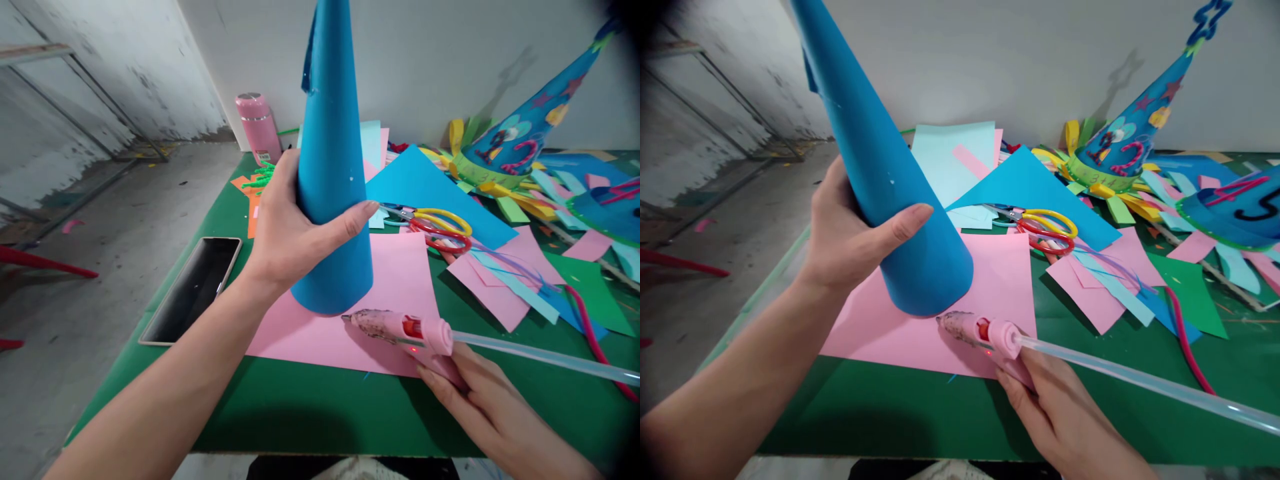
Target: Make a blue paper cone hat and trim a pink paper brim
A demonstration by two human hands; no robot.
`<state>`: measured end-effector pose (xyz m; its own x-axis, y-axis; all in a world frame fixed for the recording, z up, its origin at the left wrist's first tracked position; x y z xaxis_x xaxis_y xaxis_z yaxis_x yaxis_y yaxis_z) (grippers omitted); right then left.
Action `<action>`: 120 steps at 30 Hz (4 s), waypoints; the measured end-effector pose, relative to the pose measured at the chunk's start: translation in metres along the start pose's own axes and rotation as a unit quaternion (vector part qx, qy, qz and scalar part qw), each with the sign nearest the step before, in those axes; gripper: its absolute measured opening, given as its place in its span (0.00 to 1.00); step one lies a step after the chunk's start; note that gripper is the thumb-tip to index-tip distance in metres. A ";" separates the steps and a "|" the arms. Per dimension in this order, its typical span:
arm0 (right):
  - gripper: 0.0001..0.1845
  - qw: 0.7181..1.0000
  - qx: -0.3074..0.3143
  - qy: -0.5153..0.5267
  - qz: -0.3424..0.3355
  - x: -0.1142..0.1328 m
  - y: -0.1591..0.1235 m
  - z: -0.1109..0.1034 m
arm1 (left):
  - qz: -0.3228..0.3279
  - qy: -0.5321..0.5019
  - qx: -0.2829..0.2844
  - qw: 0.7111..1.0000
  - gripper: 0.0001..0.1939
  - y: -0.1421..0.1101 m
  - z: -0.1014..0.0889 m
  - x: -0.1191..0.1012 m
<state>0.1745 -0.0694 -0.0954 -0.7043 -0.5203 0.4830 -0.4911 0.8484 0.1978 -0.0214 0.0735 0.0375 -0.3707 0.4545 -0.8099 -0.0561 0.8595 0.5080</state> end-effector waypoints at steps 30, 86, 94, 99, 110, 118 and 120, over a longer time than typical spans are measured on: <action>0.13 0.999 0.020 0.005 0.026 -0.009 -0.003 0.000 | 0.012 0.012 0.007 1.000 0.25 -0.003 0.002 -0.003; 0.21 0.996 0.013 -0.003 0.083 -0.033 -0.006 -0.007 | -0.009 0.014 -0.011 1.000 0.26 0.000 -0.002 0.002; 0.20 0.998 -0.023 -0.021 0.051 -0.024 0.002 -0.020 | 0.006 0.014 -0.013 1.000 0.24 -0.001 -0.003 0.001; 0.18 0.999 -0.034 -0.001 0.041 -0.022 0.006 -0.022 | 0.009 0.013 -0.009 1.000 0.25 -0.002 -0.002 -0.001; 0.08 0.989 -0.055 0.113 0.080 -0.032 0.004 -0.022 | 0.011 0.011 -0.013 1.000 0.24 -0.001 -0.002 0.000; 0.17 0.876 -0.148 0.403 0.218 -0.074 -0.019 -0.002 | -0.010 0.031 0.007 0.999 0.24 -0.004 0.003 -0.005; 0.18 0.852 -0.167 0.443 0.224 -0.077 -0.021 0.001 | -0.014 0.037 0.007 0.999 0.24 -0.005 0.003 -0.006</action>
<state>0.2382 -0.0469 -0.1375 -0.0462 0.0162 0.9988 0.0019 0.9999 -0.0161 -0.0155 0.0670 0.0391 -0.4360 0.4117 -0.8003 -0.0546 0.8755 0.4801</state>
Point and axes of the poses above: each hand's wrist, its own y-axis towards the middle knuckle, its own z-axis out of the palm, x = y × z, the point moved 10 cm from there along y, towards the middle knuckle, and after that the axes turned 13 degrees about -z, right-handed, at the moved point
